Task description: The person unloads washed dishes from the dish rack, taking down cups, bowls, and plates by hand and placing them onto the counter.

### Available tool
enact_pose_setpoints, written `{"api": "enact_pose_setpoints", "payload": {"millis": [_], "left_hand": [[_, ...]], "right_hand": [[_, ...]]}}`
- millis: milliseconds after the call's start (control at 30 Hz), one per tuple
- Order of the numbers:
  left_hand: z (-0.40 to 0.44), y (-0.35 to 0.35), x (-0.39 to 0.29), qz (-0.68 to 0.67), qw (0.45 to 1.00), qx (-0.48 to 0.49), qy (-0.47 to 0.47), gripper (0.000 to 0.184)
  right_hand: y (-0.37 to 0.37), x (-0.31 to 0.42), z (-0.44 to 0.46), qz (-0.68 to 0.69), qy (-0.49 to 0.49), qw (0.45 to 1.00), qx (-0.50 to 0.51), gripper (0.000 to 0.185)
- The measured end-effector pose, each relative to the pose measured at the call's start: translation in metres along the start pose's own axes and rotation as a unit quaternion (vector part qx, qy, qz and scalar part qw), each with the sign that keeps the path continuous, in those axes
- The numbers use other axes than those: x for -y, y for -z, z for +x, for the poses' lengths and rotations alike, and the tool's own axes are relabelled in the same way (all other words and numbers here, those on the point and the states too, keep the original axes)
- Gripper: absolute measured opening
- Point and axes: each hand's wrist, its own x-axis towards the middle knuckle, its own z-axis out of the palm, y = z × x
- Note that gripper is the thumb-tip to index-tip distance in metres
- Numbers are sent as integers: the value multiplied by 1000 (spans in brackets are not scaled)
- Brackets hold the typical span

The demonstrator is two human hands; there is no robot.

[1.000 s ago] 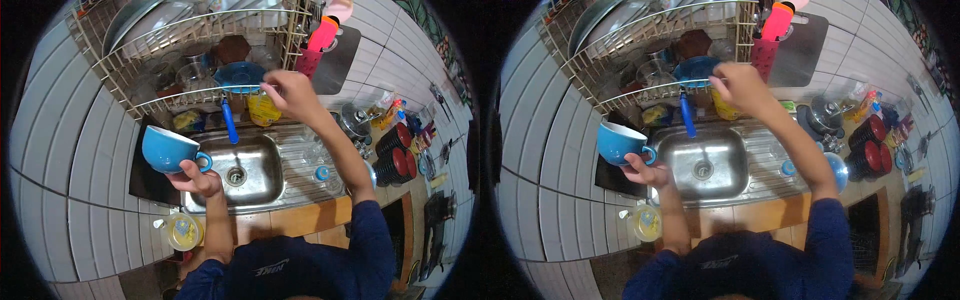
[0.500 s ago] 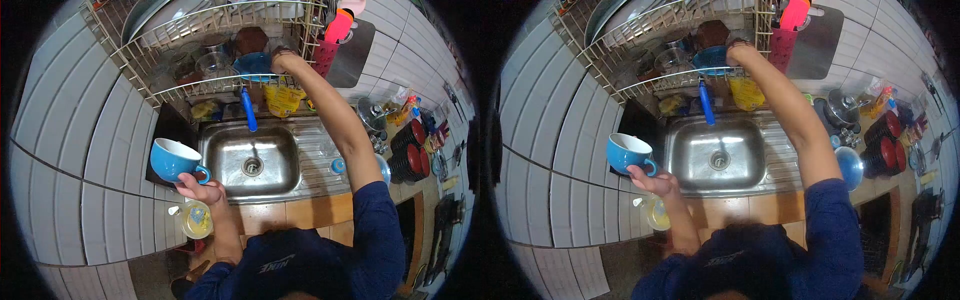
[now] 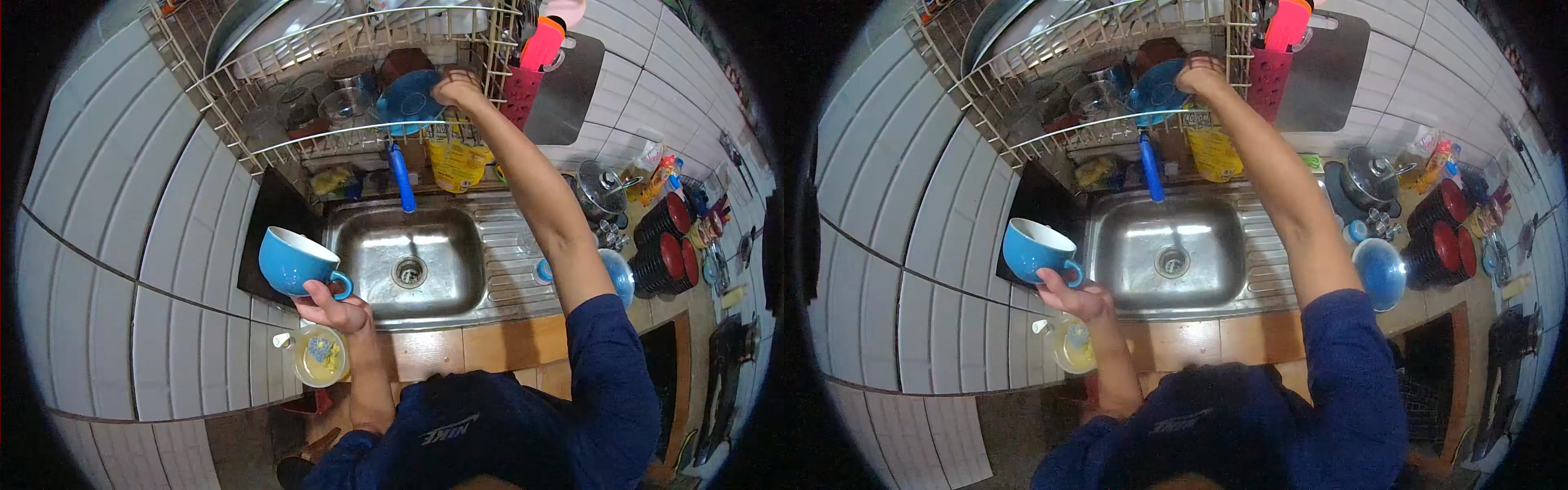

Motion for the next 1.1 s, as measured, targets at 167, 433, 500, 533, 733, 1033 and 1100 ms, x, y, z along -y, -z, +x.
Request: {"api": "enact_pose_setpoints", "payload": {"millis": [167, 433, 500, 533, 733, 1033, 1100], "left_hand": [[-5, 7, -3, 15, 1000, 22, 4, 60], [-7, 9, 0, 10, 999, 31, -9, 67], [-7, 19, 5, 32, 999, 8, 43, 72], [-8, 23, 5, 34, 998, 6, 43, 72], [-4, 26, -2, 55, 997, 31, 33, 72], [-2, 17, -3, -13, 997, 73, 23, 62], [1, 17, -6, 41, 990, 120, 59, 68]], "right_hand": [[72, 34, -83, 277, -93, 946, -140, 31], [98, 55, -110, 245, -64, 946, -201, 42], [102, 60, -116, 269, -68, 944, -179, 46], [105, 62, -120, 262, -74, 943, -192, 48], [103, 64, -133, 265, -46, 921, -282, 57], [71, 48, -147, 148, 143, 864, -460, 31], [65, 42, -140, 121, 165, 833, -513, 32]]}}
